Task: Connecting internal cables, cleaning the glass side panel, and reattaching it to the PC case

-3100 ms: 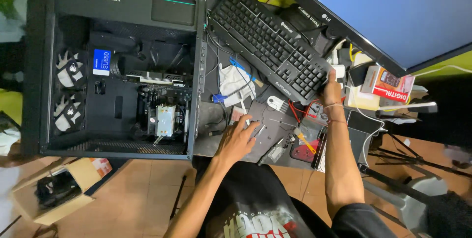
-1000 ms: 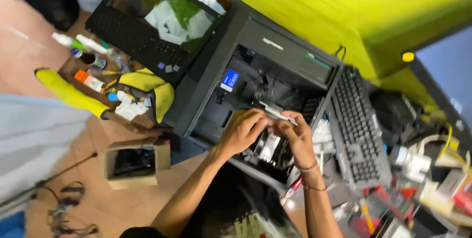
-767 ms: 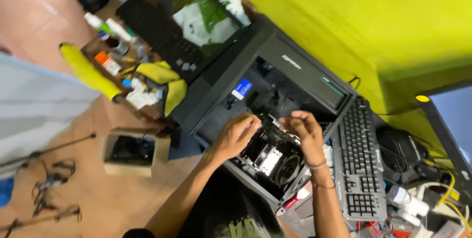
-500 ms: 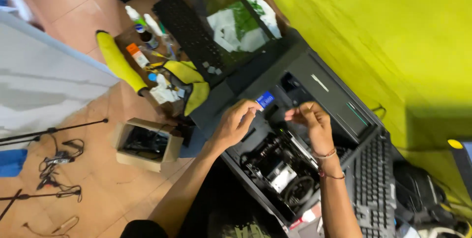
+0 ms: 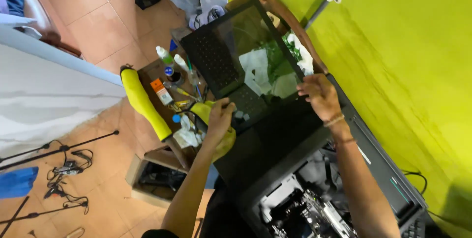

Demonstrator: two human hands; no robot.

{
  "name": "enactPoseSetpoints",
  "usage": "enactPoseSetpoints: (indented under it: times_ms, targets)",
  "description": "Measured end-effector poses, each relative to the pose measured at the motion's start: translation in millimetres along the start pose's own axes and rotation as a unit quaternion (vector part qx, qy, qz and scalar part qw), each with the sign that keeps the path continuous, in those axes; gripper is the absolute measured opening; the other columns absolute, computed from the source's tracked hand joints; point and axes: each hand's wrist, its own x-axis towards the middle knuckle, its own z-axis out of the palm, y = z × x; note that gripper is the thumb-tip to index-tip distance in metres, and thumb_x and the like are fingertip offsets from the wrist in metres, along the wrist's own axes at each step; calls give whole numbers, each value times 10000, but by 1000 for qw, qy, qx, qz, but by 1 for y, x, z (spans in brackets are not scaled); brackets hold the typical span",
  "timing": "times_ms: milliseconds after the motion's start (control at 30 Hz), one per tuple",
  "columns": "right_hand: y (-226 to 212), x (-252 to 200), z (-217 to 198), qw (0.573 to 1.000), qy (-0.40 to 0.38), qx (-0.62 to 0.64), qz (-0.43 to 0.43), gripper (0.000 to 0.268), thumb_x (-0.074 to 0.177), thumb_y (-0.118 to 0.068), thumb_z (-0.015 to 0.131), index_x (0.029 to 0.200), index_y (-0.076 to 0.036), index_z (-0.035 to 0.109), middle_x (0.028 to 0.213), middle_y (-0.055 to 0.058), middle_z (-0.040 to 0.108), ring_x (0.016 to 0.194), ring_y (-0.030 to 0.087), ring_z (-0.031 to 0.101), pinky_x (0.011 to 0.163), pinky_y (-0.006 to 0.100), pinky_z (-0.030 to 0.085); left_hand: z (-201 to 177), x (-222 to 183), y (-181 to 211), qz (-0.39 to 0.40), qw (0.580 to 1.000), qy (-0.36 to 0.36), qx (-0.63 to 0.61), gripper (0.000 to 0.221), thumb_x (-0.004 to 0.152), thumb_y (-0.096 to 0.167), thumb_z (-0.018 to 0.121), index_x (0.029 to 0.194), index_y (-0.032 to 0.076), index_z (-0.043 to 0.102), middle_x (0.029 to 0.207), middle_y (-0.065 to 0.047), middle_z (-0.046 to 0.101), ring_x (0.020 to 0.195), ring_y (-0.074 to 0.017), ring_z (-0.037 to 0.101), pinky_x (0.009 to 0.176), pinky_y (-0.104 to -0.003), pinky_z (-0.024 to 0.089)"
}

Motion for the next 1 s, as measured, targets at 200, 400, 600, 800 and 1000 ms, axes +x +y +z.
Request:
enactPoseSetpoints:
  times_ms: [200, 400, 600, 800, 1000]
  targets:
    - [90, 124, 20, 982, 2, -188, 11, 248, 803, -131, 422, 1002, -119, 569, 912, 45, 638, 778, 136, 613, 699, 287, 479, -9, 47, 4, -111, 992, 53, -19, 601, 826, 305, 534, 1289, -5, 309, 1356, -216, 191, 1222, -343, 318, 998, -428, 316]
    - [92, 193, 35, 943, 40, -322, 75, 381, 810, -294, 374, 934, -5, 589, 936, 229, 597, 920, 404, 549, 838, 483, 408, -13, 63, 16, -173, 983, 34, -50, 649, 855, 308, 498, 1335, 0, 188, 1370, -227, 99, 1263, -342, 232, 1004, -468, 274]
    - [150, 214, 35, 932, -9, -343, 116, 391, 783, -316, 372, 1130, -245, 538, 1095, 34, 561, 1031, 293, 510, 907, 373, 394, -12, 79, -5, -201, 977, 57, -51, 657, 829, 333, 512, 1327, 14, 225, 1319, -187, 228, 1226, -316, 309, 984, -444, 306]
    - [200, 239, 36, 942, -17, -330, 56, 328, 740, -257, 435, 980, -78, 570, 982, 151, 572, 935, 365, 541, 837, 454, 427, -11, 94, -18, -211, 971, 69, -88, 628, 845, 339, 483, 1325, 10, 247, 1320, -190, 248, 1254, -338, 248, 1007, -462, 266]
    - [151, 233, 43, 951, -41, -268, 146, 488, 757, -407, 465, 1162, -140, 517, 1148, 150, 510, 1075, 322, 473, 914, 404, 372, -12, 94, -18, -222, 957, 96, -160, 651, 817, 358, 508, 1326, 27, 274, 1345, -202, 233, 1232, -347, 291, 955, -413, 345]
